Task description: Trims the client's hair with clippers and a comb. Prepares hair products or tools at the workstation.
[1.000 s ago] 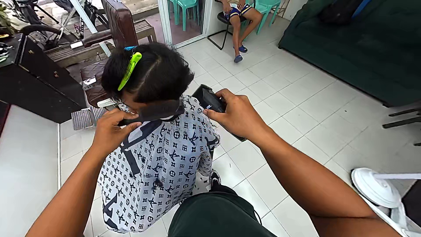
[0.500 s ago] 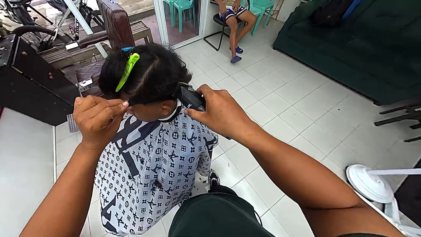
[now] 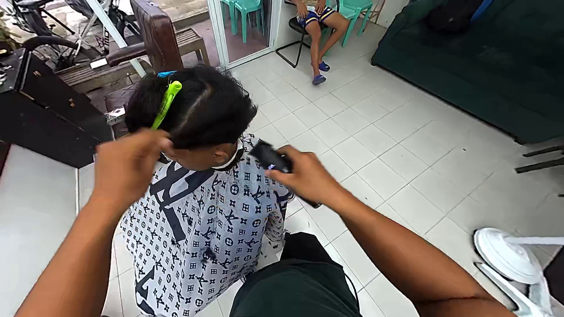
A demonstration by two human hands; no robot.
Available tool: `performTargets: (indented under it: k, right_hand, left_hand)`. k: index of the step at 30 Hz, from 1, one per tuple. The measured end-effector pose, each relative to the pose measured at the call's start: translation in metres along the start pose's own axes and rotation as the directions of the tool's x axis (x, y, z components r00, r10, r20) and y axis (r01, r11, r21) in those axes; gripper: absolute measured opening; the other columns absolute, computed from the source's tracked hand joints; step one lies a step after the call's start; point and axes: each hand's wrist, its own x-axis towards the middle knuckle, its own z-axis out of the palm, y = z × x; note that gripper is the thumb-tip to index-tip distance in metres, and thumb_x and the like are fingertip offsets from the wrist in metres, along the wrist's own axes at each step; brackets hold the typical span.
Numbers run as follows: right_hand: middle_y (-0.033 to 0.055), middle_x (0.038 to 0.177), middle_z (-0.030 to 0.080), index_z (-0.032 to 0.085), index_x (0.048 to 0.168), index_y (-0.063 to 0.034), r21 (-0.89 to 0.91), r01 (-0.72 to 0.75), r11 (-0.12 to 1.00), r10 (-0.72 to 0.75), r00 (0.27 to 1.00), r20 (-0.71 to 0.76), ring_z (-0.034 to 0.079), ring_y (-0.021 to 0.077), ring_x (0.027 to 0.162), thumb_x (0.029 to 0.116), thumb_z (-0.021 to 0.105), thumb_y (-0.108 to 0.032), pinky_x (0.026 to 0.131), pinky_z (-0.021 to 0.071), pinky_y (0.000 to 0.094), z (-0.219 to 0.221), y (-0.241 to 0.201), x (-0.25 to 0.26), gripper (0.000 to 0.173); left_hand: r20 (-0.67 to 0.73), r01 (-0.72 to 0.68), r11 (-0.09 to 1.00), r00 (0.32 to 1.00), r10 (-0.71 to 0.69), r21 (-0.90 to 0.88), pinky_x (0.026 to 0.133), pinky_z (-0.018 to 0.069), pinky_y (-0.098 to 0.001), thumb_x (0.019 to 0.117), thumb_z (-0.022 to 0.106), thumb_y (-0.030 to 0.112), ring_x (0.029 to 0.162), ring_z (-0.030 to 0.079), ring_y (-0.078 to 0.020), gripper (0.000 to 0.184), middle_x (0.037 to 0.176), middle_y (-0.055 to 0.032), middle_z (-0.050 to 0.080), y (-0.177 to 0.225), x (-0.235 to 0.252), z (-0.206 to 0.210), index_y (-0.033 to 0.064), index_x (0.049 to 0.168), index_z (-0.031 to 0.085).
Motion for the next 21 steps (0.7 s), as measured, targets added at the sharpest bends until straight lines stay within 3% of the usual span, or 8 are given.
performTargets:
  k: [1, 3, 7, 10, 12, 14, 17, 21]
  right_hand:
    - [0.0095, 0.085, 0.071, 0.066, 0.120, -0.0055, 0.013, -0.052, 0.999, 0.052, 0.998, -0.029, 0.068, 0.0212, 0.072, 0.0909, 0.078, -0.035, 0.068, 0.0584, 0.0476, -0.009, 0.018, 0.001, 0.043]
    - [0.0096, 0.088, 0.072, 0.065, 0.119, -0.0051, 0.046, -0.103, 0.994, 0.107, 0.992, -0.070, 0.069, 0.0198, 0.073, 0.0906, 0.078, -0.034, 0.069, 0.0587, 0.0453, -0.026, 0.044, 0.009, 0.043]
    - [0.0097, 0.089, 0.071, 0.063, 0.121, -0.0040, 0.155, -0.111, 0.982, 0.121, 0.991, -0.054, 0.068, 0.0184, 0.072, 0.0912, 0.079, -0.030, 0.068, 0.0589, 0.0421, -0.042, 0.085, 0.044, 0.042]
    - [0.0071, 0.087, 0.070, 0.063, 0.119, -0.0042, 0.258, -0.060, 0.964, 0.058, 0.998, 0.016, 0.067, 0.0138, 0.070, 0.0908, 0.078, -0.028, 0.066, 0.0581, 0.0354, -0.048, 0.107, 0.069, 0.040]
    - [0.0064, 0.087, 0.070, 0.063, 0.118, -0.0042, 0.294, -0.039, 0.955, 0.019, 0.997, 0.071, 0.067, 0.0123, 0.069, 0.0903, 0.077, -0.028, 0.066, 0.0581, 0.0337, -0.051, 0.120, 0.081, 0.040]
    - [0.0074, 0.088, 0.070, 0.063, 0.119, -0.0039, 0.294, -0.038, 0.955, 0.000, 0.992, 0.129, 0.066, 0.0133, 0.071, 0.0910, 0.078, -0.030, 0.068, 0.0560, 0.0350, -0.054, 0.131, 0.093, 0.041]
    - [0.0096, 0.090, 0.069, 0.061, 0.121, -0.0027, 0.301, -0.035, 0.953, -0.027, 0.979, 0.202, 0.066, 0.0164, 0.073, 0.0917, 0.079, -0.028, 0.069, 0.0554, 0.0382, -0.051, 0.141, 0.108, 0.043]
    - [0.0113, 0.090, 0.070, 0.062, 0.122, -0.0027, 0.316, 0.036, 0.948, -0.114, 0.966, 0.233, 0.067, 0.0198, 0.074, 0.0913, 0.079, -0.030, 0.068, 0.0566, 0.0422, -0.037, 0.143, 0.125, 0.045]
  left_hand:
    - [0.099, -0.068, 0.996, 0.993, 0.062, 0.060, 0.074, 0.0560, -0.0598, 0.1078, 0.047, 0.022, 0.082, 0.072, -0.0353, 0.035, 0.093, -0.0198, 0.073, 0.003, -0.003, 0.009, -0.0033, 0.106, 0.071]
    - [0.090, -0.111, 0.990, 0.990, 0.104, 0.082, 0.071, 0.0572, -0.0485, 0.1057, 0.049, 0.026, 0.078, 0.072, -0.0246, 0.035, 0.090, -0.0119, 0.074, 0.014, -0.005, 0.015, 0.0028, 0.103, 0.075]
    - [-0.159, 0.193, 0.971, 0.972, -0.170, 0.143, 0.063, 0.0521, -0.0355, 0.1090, 0.049, 0.021, 0.064, 0.061, -0.0156, 0.030, 0.088, -0.0138, 0.071, 0.054, 0.015, 0.001, -0.0020, 0.111, 0.068]
    - [0.079, 0.143, 0.939, 0.981, -0.176, 0.312, 0.066, 0.0558, -0.0593, 0.1060, 0.049, 0.017, 0.075, 0.072, -0.0346, 0.029, 0.089, -0.0176, 0.073, 0.084, 0.031, 0.023, -0.0010, 0.103, 0.071]
    - [0.248, 0.010, 0.933, 0.963, -0.106, 0.361, 0.058, 0.0557, -0.0523, 0.1017, 0.053, 0.022, 0.070, 0.070, -0.0306, 0.028, 0.080, -0.0105, 0.071, 0.098, 0.029, 0.048, 0.0063, 0.093, 0.075]
    - [0.298, 0.020, 0.932, 0.945, -0.136, 0.361, 0.062, 0.0536, -0.0428, 0.1037, 0.052, 0.032, 0.071, 0.066, -0.0241, 0.034, 0.080, -0.0048, 0.071, 0.111, 0.019, 0.069, 0.0106, 0.097, 0.078]
    - [0.186, 0.222, 0.886, 0.930, -0.318, 0.408, 0.066, 0.0467, -0.0402, 0.0977, 0.061, 0.034, 0.074, 0.064, -0.0234, 0.031, 0.084, -0.0055, 0.074, 0.132, -0.002, 0.096, 0.0098, 0.101, 0.079]
    - [0.017, 0.342, 0.753, 0.906, -0.423, 0.562, 0.059, 0.0498, -0.0472, 0.0941, 0.065, 0.021, 0.071, 0.067, -0.0320, 0.020, 0.081, -0.0118, 0.073, 0.151, -0.002, 0.115, 0.0054, 0.096, 0.078]
